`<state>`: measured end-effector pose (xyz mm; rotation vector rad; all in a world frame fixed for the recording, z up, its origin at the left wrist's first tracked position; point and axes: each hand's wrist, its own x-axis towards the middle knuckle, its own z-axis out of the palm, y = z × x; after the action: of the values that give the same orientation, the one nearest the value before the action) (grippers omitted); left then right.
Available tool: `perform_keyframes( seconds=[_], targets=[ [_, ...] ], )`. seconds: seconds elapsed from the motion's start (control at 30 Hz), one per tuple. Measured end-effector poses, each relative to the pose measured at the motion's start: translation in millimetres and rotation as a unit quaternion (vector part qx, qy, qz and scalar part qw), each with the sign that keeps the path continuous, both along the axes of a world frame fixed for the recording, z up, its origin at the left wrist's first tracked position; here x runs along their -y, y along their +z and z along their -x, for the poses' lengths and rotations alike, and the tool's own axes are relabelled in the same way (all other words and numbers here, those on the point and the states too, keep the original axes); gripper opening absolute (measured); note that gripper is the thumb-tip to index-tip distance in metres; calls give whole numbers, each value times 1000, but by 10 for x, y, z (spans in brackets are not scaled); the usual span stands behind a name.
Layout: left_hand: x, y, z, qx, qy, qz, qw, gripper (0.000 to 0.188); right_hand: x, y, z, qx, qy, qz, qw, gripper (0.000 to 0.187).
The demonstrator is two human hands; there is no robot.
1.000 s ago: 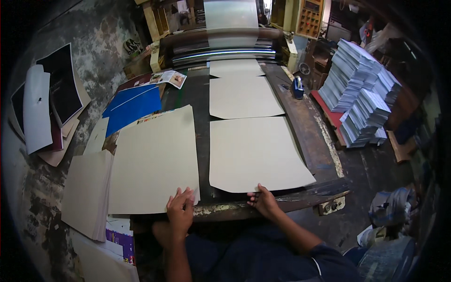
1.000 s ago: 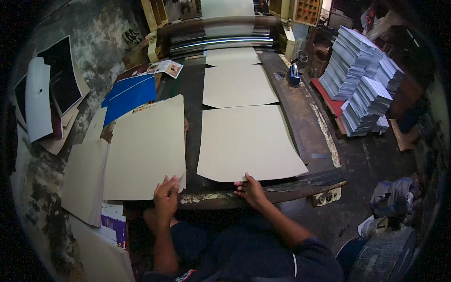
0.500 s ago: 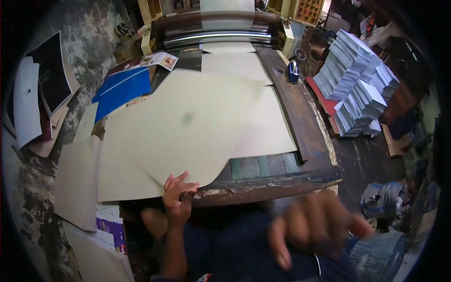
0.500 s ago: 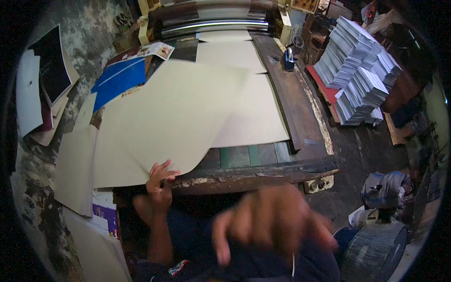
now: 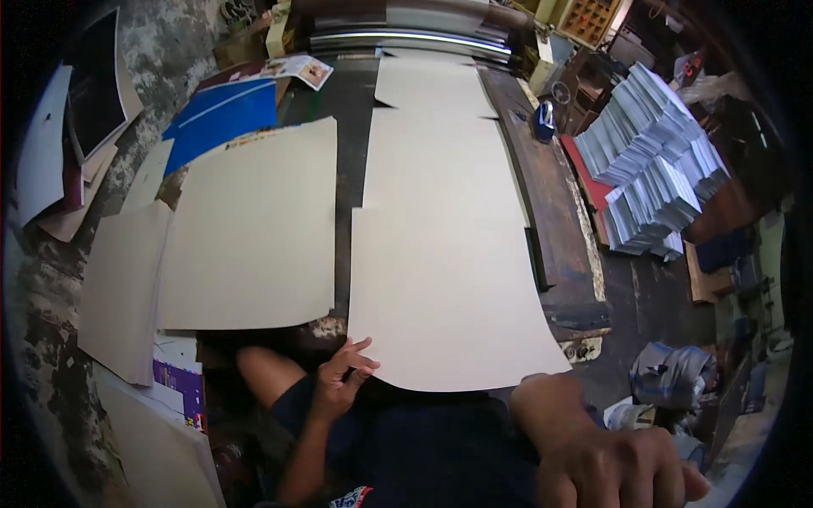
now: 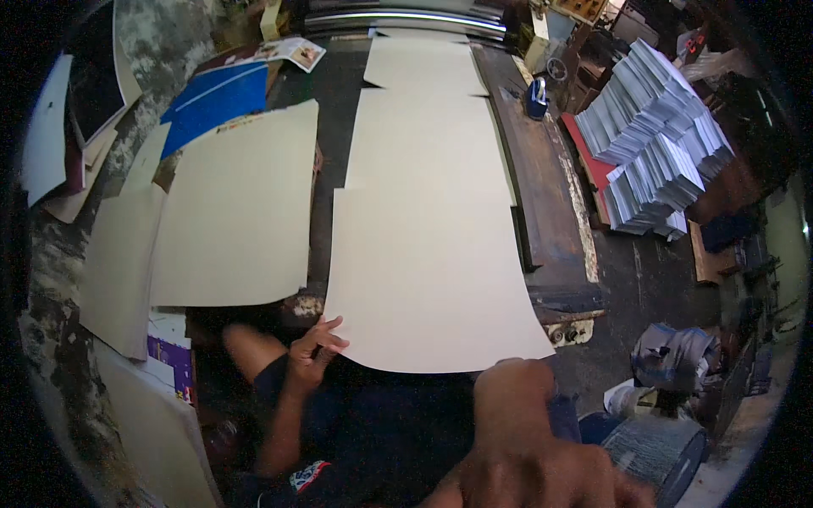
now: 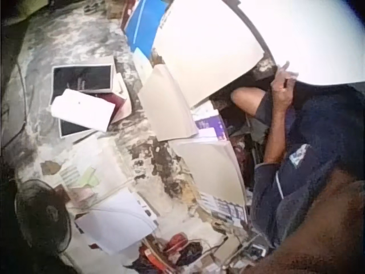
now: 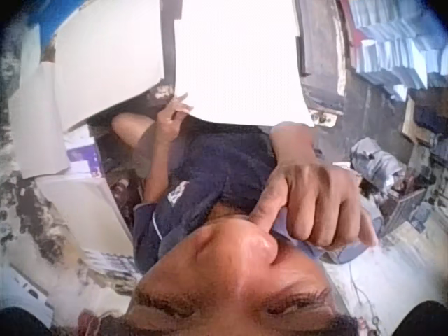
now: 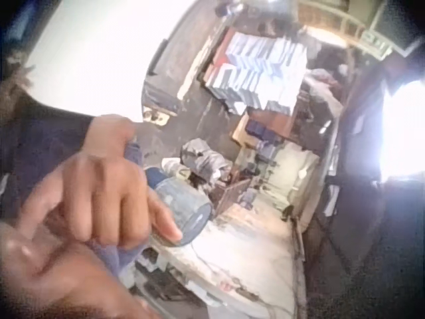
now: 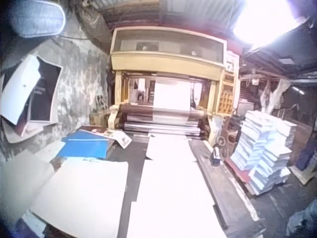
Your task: The person organizes and feeds large sheets of paper into a rolling machine by hand, aligning them one by one on the feeding table.
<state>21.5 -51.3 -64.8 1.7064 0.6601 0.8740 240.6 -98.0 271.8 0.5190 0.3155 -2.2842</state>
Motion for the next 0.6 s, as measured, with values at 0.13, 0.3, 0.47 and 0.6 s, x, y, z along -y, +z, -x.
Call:
perform_keyframes(
  seconds=[0.13,0.3,0.47,0.6],
  targets=[
    [-2,-114,22,-22,-38,25,999,24,8,-98,-8,-6,-4,21,1000,51],
    [-125,-111,-131,-39,-54,32,997,26,42,-140,-11,-11,-13,19,1000,52],
    [-410,-313,-316,-27,-37,-30,999,17,109,-180,-20,-15,-28,9,999,53],
    [-654,-433,-539,-20,-15,-45,999,19,310,-372,-72,-187,-235,-161,940,54]
  ],
)
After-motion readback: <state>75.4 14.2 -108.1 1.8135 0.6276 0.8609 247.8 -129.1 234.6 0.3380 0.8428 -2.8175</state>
